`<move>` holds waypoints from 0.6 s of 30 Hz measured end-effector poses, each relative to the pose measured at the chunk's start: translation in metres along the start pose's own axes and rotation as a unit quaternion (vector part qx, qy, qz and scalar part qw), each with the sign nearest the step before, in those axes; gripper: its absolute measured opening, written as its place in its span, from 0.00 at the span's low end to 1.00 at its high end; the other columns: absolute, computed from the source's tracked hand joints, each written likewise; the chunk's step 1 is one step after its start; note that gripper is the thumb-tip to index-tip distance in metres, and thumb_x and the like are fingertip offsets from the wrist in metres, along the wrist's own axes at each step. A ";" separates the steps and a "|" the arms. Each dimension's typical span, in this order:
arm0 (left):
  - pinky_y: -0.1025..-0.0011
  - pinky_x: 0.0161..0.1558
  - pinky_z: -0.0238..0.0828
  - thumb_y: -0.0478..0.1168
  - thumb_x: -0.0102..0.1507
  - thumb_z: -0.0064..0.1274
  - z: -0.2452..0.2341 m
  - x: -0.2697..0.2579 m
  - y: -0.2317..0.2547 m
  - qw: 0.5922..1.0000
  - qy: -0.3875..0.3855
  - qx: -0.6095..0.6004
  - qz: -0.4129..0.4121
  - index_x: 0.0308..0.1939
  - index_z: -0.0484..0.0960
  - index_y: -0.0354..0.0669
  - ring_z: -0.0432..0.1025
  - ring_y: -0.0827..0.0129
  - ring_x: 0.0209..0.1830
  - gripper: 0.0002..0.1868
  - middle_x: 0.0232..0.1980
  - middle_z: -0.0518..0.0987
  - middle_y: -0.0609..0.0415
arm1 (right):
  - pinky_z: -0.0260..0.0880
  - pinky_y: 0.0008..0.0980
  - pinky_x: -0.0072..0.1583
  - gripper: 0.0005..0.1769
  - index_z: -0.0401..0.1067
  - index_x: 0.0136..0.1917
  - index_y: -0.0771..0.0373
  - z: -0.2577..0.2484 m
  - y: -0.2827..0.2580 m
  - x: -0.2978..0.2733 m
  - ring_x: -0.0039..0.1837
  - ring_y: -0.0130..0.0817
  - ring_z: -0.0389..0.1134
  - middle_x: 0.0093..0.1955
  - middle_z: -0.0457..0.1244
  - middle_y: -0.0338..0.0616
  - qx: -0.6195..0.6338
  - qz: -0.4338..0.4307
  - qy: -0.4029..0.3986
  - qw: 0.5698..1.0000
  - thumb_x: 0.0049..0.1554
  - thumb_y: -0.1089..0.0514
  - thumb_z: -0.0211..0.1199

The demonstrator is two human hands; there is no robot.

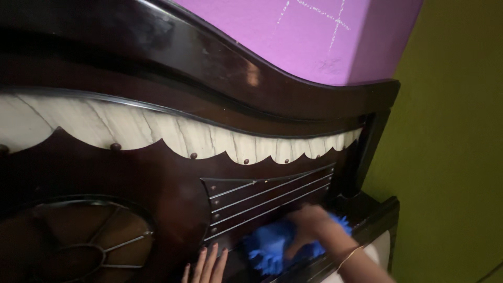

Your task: The person wipes the wooden headboard and base of a bed with a blue microfiber cloth, moving across various decorative sections.

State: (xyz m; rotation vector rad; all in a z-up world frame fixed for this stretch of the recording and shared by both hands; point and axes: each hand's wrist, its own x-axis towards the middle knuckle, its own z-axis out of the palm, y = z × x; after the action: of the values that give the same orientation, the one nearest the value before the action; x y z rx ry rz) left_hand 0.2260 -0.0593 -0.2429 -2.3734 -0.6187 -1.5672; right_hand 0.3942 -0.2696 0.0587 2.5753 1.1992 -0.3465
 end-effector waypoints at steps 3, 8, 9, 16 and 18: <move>0.49 0.55 0.72 0.53 0.70 0.32 -0.014 0.015 -0.012 0.999 -0.019 0.000 0.043 0.60 0.81 0.63 0.62 0.65 0.74 0.22 0.67 0.76 0.60 | 0.60 0.51 0.73 0.72 0.60 0.78 0.47 0.008 -0.051 0.006 0.74 0.56 0.59 0.71 0.60 0.60 0.003 -0.026 -0.040 0.999 0.25 0.18 0.72; 0.51 0.52 0.75 0.55 0.67 0.34 -0.018 0.018 -0.003 1.000 -0.023 -0.010 0.005 0.57 0.81 0.67 0.62 0.71 0.71 0.22 0.65 0.77 0.64 | 0.27 0.82 0.69 0.66 0.57 0.80 0.46 0.044 -0.084 0.027 0.83 0.69 0.35 0.81 0.47 0.59 0.070 -0.203 -0.014 0.977 0.36 0.21 0.75; 0.49 0.52 0.74 0.55 0.65 0.34 -0.017 0.015 -0.004 0.998 -0.061 -0.012 -0.001 0.56 0.82 0.68 0.63 0.71 0.69 0.22 0.64 0.78 0.65 | 0.24 0.88 0.67 0.68 0.56 0.79 0.55 0.045 -0.083 0.029 0.84 0.67 0.35 0.80 0.53 0.55 0.086 -0.237 -0.015 0.968 0.36 0.21 0.75; 0.55 0.59 0.72 0.53 0.72 0.34 0.020 -0.008 -0.016 0.995 0.031 -0.047 0.078 0.58 0.82 0.64 0.64 0.65 0.72 0.19 0.65 0.80 0.64 | 0.38 0.65 0.77 0.70 0.54 0.79 0.54 -0.002 -0.065 -0.018 0.80 0.59 0.50 0.74 0.58 0.54 0.089 -0.106 -0.105 0.985 0.34 0.17 0.68; 0.48 0.56 0.62 0.60 0.68 0.34 0.043 -0.012 -0.014 0.983 0.144 0.000 0.112 0.57 0.80 0.67 0.65 0.65 0.67 0.22 0.60 0.80 0.64 | 0.48 0.54 0.75 0.65 0.60 0.75 0.43 -0.009 -0.046 -0.030 0.78 0.52 0.52 0.71 0.61 0.43 0.092 -0.054 -0.053 0.993 0.29 0.19 0.68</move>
State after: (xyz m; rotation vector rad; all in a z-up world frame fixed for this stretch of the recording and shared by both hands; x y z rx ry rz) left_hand 0.2502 -0.0320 -0.2716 -2.0726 -0.2811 -1.7570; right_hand 0.3406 -0.2595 0.0704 2.6106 1.3285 -0.6363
